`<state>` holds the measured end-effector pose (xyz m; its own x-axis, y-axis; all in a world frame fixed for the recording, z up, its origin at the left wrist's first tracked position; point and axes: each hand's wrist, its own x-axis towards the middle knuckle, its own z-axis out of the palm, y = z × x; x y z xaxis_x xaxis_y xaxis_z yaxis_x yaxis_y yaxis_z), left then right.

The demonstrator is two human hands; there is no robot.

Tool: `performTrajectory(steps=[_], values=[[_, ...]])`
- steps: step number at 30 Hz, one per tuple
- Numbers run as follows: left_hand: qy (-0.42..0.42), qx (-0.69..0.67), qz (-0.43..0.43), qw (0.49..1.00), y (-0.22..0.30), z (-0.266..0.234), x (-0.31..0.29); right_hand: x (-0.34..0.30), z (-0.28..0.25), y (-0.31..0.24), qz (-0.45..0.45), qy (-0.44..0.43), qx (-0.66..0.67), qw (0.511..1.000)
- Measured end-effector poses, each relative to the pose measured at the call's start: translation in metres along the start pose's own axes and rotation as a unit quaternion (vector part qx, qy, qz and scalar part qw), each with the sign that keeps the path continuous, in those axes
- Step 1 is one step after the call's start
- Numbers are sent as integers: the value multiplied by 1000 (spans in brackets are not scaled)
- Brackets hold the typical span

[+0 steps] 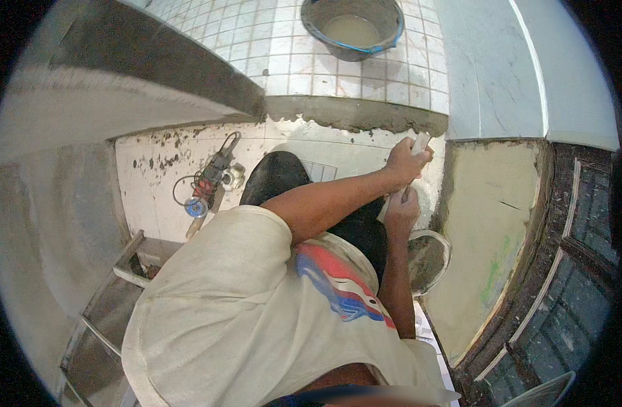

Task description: The person scoops cement from a bucket using a trowel and applies it to the floor around a tiled area. They smooth the cement with the trowel and use wooden sticks to align the edges of the tiles.

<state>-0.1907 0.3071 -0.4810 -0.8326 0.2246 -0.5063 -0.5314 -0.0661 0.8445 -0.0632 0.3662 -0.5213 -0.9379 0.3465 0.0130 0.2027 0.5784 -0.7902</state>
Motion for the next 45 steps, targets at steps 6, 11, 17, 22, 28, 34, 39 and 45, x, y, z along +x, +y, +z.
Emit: performTrajectory(steps=[6,11,17,22,28,34,39,45], values=[[25,129,196,972,20,-57,-20,-65,-27,-61,227,-275,141,924],[-179,314,320,875,27,-93,-80,-33,-61,-125,174,-57,176,967],[-210,311,213,902,33,-136,-100,-13,-33,-115,109,-71,172,976],[-226,319,106,914,22,-207,-97,3,15,-115,158,-58,326,930],[-155,129,-22,979,-20,-309,-69,51,54,-84,275,-37,377,884],[163,-354,-105,915,-95,-339,-12,80,163,-56,333,-58,425,839],[273,-398,-77,872,-113,-356,38,109,226,-51,379,-78,426,818],[385,-375,-47,842,-116,-366,68,137,271,-54,383,-96,411,822]])
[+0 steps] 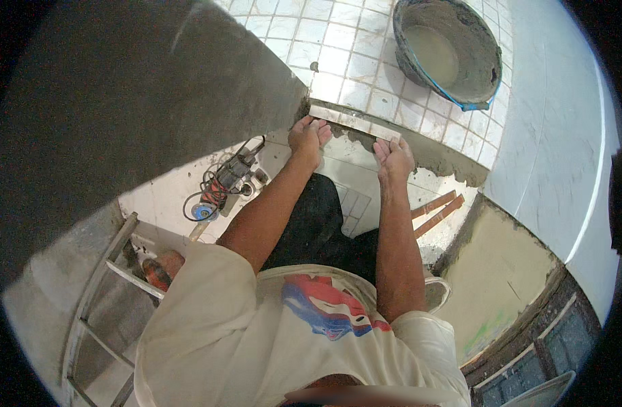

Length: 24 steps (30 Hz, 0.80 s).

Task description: The person scoops cement from a bucket using a trowel and applies it to the floor around a tiled area. They smooth the cement with the trowel and use wooden sticks to align the edges of the tiles.

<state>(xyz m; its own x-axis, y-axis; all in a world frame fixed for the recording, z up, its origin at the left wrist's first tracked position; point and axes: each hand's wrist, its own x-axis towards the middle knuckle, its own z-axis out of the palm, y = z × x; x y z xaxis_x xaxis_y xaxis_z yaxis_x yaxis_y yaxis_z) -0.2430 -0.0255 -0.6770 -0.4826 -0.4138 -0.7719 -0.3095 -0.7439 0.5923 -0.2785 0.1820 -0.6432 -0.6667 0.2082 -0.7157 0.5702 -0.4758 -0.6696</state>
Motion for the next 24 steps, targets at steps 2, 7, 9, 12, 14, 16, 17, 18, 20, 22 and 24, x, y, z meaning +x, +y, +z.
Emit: performTrajectory(steps=[2,7,9,12,14,16,17,18,20,22,24], values=[[-8,26,20,999,7,8,-5,10,7,4,4,6,-2,1000],[-23,182,81,980,14,11,-12,16,26,9,26,30,-15,999],[-18,283,112,952,17,15,-20,21,25,13,28,32,-34,999],[-43,506,214,835,29,18,-26,28,25,21,22,44,-2,999],[-57,555,243,793,26,16,-17,29,25,25,21,40,10,999],[-65,601,282,745,25,14,-11,27,24,24,23,26,-6,999],[-64,620,309,718,24,14,-8,26,24,24,21,18,-7,1000],[-66,637,335,691,26,17,-9,28,23,24,18,13,-9,1000],[-84,665,279,687,31,22,-14,28,20,24,17,11,-6,1000],[-99,693,241,673,40,26,-18,26,21,25,23,15,5,1000],[-120,719,219,649,45,29,-17,25,23,23,35,40,0,999]])
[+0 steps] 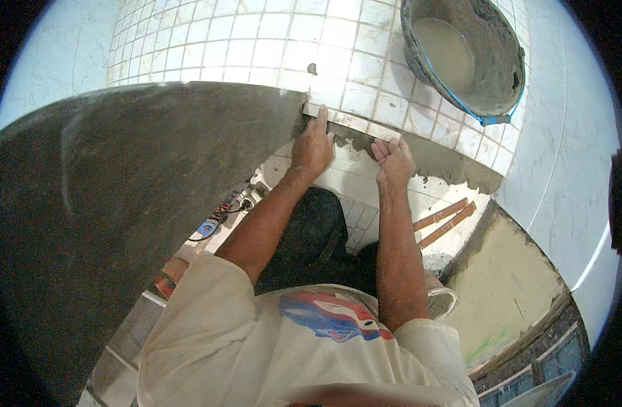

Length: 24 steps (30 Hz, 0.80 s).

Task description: The person scoops cement from a bucket using a trowel and applies it to the floor around a tiled area. They smooth the cement with the trowel and use wooden sticks to align the edges of the tiles.

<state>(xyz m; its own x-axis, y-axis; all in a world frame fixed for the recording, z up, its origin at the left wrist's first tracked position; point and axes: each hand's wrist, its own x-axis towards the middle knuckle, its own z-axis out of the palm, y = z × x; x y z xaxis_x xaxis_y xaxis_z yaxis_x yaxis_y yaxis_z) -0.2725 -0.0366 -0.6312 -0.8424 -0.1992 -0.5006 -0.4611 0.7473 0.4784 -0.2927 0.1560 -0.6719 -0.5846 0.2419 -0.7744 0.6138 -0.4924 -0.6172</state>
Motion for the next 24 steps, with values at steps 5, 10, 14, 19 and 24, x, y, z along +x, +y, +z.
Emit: performTrajectory(steps=[5,10,14,19,24], values=[[41,24,67,997,-28,21,15,42,-38,32,-81,-26,-107,991],[51,75,76,993,-20,14,17,0,4,-13,-21,29,-39,999],[47,85,61,993,-11,12,11,0,3,-13,-91,48,-161,982],[38,120,111,986,24,9,10,24,-12,7,-174,68,-305,934],[65,123,217,966,46,24,19,2,-9,-12,-112,38,-231,966]])
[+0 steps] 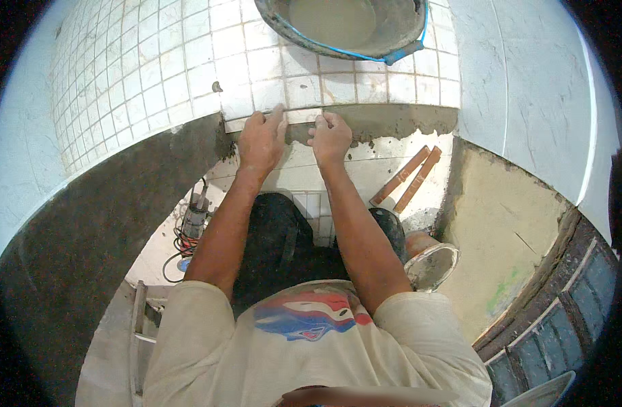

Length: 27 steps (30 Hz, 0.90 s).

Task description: The person scoops cement from a bucket using a trowel and applies it to the floor around a tiled area. They smooth the cement with the trowel and use wooden sticks to align the edges of the tiles.

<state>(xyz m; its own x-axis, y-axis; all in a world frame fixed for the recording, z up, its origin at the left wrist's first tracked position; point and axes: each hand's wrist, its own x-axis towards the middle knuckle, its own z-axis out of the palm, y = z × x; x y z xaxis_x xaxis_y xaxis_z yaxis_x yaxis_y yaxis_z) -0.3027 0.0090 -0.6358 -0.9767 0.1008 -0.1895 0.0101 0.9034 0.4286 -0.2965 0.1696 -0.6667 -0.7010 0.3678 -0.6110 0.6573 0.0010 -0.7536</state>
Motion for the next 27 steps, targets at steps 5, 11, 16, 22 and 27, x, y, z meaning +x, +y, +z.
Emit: performTrajectory(steps=[5,11,16,22,27], values=[[12,61,118,991,29,1,31,-16,-18,-1,56,-62,127,988],[17,115,158,981,43,27,54,-53,-73,19,33,-72,122,989],[-40,124,152,980,52,24,31,-81,-130,29,62,-112,60,990],[28,127,36,991,33,29,15,-95,-174,40,66,-130,38,989],[-6,169,44,985,6,10,10,-103,-175,24,108,-126,71,984]])
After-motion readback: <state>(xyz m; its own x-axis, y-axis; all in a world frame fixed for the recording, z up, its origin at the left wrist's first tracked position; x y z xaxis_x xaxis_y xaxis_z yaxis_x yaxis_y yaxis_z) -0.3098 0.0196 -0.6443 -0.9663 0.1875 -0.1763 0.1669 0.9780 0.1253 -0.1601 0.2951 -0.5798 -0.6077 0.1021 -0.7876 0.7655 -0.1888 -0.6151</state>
